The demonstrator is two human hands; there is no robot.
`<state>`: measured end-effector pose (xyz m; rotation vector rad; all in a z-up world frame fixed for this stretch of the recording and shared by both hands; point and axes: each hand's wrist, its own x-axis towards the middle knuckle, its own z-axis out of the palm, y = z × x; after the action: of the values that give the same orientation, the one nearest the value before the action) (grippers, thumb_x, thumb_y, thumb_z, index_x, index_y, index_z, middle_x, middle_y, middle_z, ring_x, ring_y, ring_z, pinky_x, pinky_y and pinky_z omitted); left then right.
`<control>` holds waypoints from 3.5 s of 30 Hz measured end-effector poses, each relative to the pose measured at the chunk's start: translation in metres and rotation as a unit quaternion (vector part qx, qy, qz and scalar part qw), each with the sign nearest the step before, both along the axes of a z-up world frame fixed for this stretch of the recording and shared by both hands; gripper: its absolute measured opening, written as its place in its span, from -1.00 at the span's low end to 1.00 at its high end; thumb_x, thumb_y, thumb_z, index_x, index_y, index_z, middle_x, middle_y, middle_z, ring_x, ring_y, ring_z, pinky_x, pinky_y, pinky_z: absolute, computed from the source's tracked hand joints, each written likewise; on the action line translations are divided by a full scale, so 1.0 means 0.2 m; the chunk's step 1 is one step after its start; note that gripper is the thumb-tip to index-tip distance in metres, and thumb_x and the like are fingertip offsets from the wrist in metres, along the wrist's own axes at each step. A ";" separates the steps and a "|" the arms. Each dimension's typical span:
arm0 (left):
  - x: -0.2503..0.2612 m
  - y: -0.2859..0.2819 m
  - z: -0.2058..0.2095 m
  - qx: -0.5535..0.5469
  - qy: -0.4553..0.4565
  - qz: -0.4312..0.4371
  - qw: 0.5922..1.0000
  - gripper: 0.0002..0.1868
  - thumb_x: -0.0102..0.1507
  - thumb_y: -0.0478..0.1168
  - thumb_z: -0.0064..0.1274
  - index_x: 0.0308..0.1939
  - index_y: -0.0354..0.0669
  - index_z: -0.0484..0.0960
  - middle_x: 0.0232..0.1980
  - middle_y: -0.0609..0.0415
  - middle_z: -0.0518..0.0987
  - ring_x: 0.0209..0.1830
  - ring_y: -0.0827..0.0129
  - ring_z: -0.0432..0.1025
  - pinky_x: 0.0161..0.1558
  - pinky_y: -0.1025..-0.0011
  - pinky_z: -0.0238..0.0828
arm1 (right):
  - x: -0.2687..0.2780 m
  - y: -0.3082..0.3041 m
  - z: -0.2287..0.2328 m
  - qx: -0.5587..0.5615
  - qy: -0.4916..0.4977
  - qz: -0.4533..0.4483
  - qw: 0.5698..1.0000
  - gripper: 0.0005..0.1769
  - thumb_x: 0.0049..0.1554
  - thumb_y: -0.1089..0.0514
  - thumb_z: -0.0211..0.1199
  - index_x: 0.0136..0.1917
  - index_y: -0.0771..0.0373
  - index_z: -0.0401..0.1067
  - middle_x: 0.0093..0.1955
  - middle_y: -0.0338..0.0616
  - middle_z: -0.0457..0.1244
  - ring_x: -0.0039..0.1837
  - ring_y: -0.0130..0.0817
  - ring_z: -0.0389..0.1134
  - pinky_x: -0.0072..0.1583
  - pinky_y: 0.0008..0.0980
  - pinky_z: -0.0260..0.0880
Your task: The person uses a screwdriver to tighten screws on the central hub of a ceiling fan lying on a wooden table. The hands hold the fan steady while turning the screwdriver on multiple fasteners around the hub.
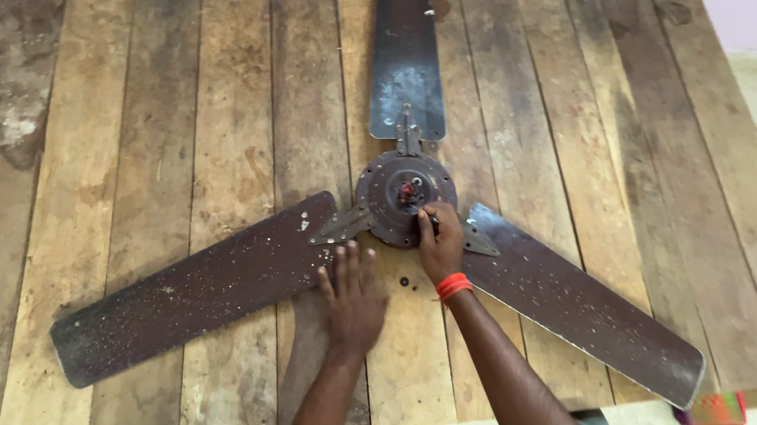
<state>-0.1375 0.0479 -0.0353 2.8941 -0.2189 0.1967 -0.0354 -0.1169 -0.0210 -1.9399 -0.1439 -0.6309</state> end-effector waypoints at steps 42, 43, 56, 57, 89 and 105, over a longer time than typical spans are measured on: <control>0.00 -0.02 -0.07 -0.034 -0.017 0.009 0.999 -0.32 0.36 0.22 -0.25 0.51 0.06 0.28 0.68 0.09 -0.05 0.67 0.04 -0.26 0.50 -0.30 -0.53 | 0.06 0.24 0.14 -0.075 -0.095 0.090 0.989 -0.77 0.22 0.41 0.23 0.16 0.44 0.39 0.04 0.08 0.37 0.07 -0.03 0.46 0.11 -0.20 0.46; 0.00 -0.02 -0.07 -0.032 -0.018 0.012 0.999 -0.32 0.36 0.21 -0.24 0.50 0.05 0.29 0.68 0.09 -0.05 0.67 0.04 -0.25 0.50 -0.30 -0.53 | 0.07 0.24 0.13 -0.078 -0.094 0.090 0.989 -0.77 0.22 0.41 0.24 0.17 0.43 0.39 0.04 0.08 0.37 0.08 -0.03 0.46 0.12 -0.19 0.46; 0.00 -0.02 -0.07 -0.047 -0.047 0.012 0.998 -0.31 0.33 0.19 -0.18 0.49 0.03 0.31 0.67 0.06 -0.03 0.67 0.03 -0.23 0.50 -0.30 -0.49 | 0.06 0.24 0.12 -0.082 -0.082 0.080 0.990 -0.77 0.21 0.36 0.29 0.14 0.36 0.41 0.06 0.05 0.40 0.10 -0.04 0.47 0.14 -0.18 0.48; 0.00 -0.02 -0.07 -0.047 -0.054 0.012 0.997 -0.31 0.33 0.18 -0.18 0.50 0.04 0.31 0.67 0.05 -0.03 0.67 0.03 -0.23 0.50 -0.30 -0.49 | 0.06 0.24 0.13 -0.081 -0.079 0.081 0.990 -0.77 0.21 0.36 0.29 0.15 0.37 0.40 0.06 0.05 0.39 0.10 -0.04 0.47 0.13 -0.18 0.48; 0.00 -0.03 -0.01 -0.018 -0.025 0.007 0.999 -0.29 0.28 0.19 -0.10 0.46 0.01 0.31 0.66 0.03 -0.04 0.66 0.00 -0.24 0.49 -0.31 -0.46 | 0.59 -0.17 0.00 0.261 -0.036 -0.085 0.961 -0.60 0.29 0.30 0.23 0.35 0.45 0.27 -0.01 -0.10 0.35 -0.03 -0.42 0.43 0.06 -0.43 0.51; 0.02 -0.02 -0.06 -0.024 -0.003 0.014 1.000 -0.28 0.28 0.21 -0.14 0.47 0.05 0.26 0.65 0.07 -0.10 0.66 0.07 -0.31 0.48 -0.31 -0.49 | 0.68 -0.10 -0.14 0.189 0.026 0.016 0.982 -0.56 0.31 0.43 0.06 0.45 0.42 0.23 0.05 -0.14 0.37 0.08 -0.46 0.41 0.19 -0.45 0.46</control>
<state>-0.1334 0.0435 -0.0470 2.8497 -0.1713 0.2134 0.1015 -0.1378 -0.0498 -1.5826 -0.0202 -0.5414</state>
